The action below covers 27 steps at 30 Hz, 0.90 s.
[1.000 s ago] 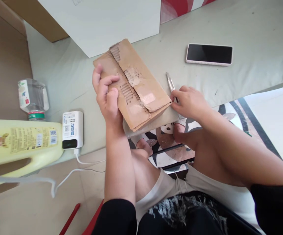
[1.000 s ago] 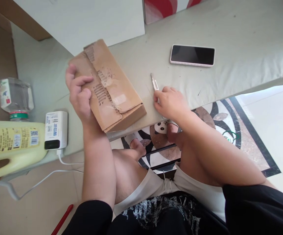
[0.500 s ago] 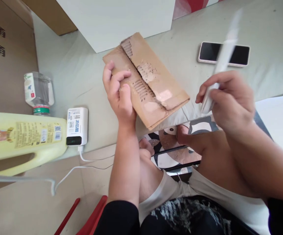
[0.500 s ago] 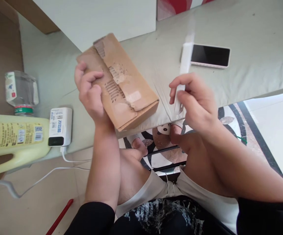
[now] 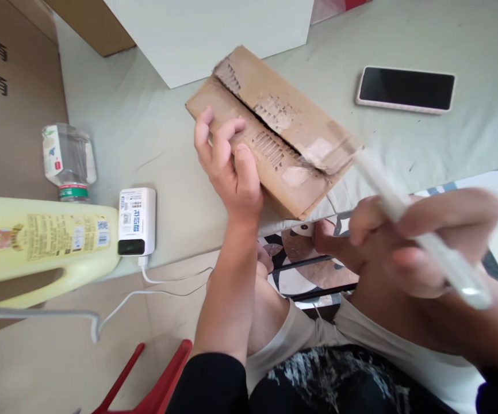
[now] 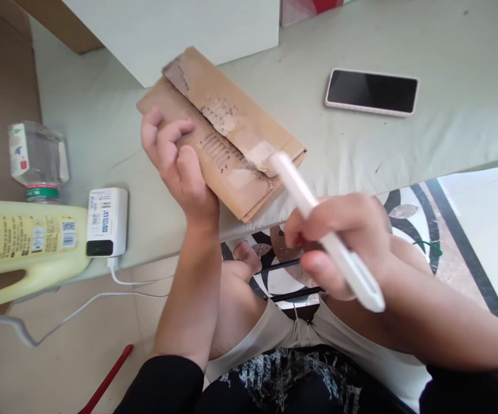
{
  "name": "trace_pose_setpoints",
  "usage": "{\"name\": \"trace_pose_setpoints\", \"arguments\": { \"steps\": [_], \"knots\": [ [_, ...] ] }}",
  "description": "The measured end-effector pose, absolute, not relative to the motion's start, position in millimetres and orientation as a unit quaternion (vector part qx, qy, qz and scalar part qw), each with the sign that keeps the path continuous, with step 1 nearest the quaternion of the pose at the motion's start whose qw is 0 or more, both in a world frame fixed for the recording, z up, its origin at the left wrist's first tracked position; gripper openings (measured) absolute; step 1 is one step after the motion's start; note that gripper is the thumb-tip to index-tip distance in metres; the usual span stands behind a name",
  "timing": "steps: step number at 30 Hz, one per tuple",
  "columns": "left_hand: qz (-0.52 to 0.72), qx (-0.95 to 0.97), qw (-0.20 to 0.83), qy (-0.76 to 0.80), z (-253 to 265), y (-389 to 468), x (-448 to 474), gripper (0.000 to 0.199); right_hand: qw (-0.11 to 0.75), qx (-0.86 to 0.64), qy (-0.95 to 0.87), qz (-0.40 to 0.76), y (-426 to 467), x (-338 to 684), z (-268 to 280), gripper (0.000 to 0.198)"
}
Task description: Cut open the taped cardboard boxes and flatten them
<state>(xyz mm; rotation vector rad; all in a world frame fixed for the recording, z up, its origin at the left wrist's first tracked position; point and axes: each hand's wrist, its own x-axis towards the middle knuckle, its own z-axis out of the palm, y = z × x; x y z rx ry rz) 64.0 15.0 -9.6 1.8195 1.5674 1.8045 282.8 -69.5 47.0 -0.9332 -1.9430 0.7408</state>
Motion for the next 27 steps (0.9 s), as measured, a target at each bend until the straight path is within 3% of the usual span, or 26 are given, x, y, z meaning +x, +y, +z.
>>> {"name": "trace_pose_setpoints", "arguments": {
  "steps": [5,8,10,13,22,27],
  "knots": [
    [0.603,0.613,0.045,0.509,-10.3,15.3,64.7,0.049,0.418,-0.267,-0.793,0.355,-65.5,272.8,47.5,0.016],
    [0.604,0.615,0.051,0.504,-9.8,14.8,64.2,0.049,0.452,-0.267,-0.801,0.289,-63.5,272.6,49.6,0.008],
    [0.601,0.612,0.058,0.51,-9.7,14.5,63.7,0.048,0.426,-0.286,-0.823,0.243,-64.1,273.0,51.3,0.004],
    [0.592,0.61,0.056,0.524,-10.4,14.6,63.2,0.049,0.374,-0.32,-0.848,0.198,-65.3,271.9,53.0,0.004],
    [0.578,0.609,0.068,0.539,-10.5,14.2,63.5,0.052,0.394,-0.358,-0.834,0.146,-67.4,266.9,55.8,0.006],
    [0.571,0.596,0.089,0.558,-8.6,13.5,64.1,0.054,0.381,-0.371,-0.826,0.188,-69.1,263.9,55.7,0.006]
  ]
}}
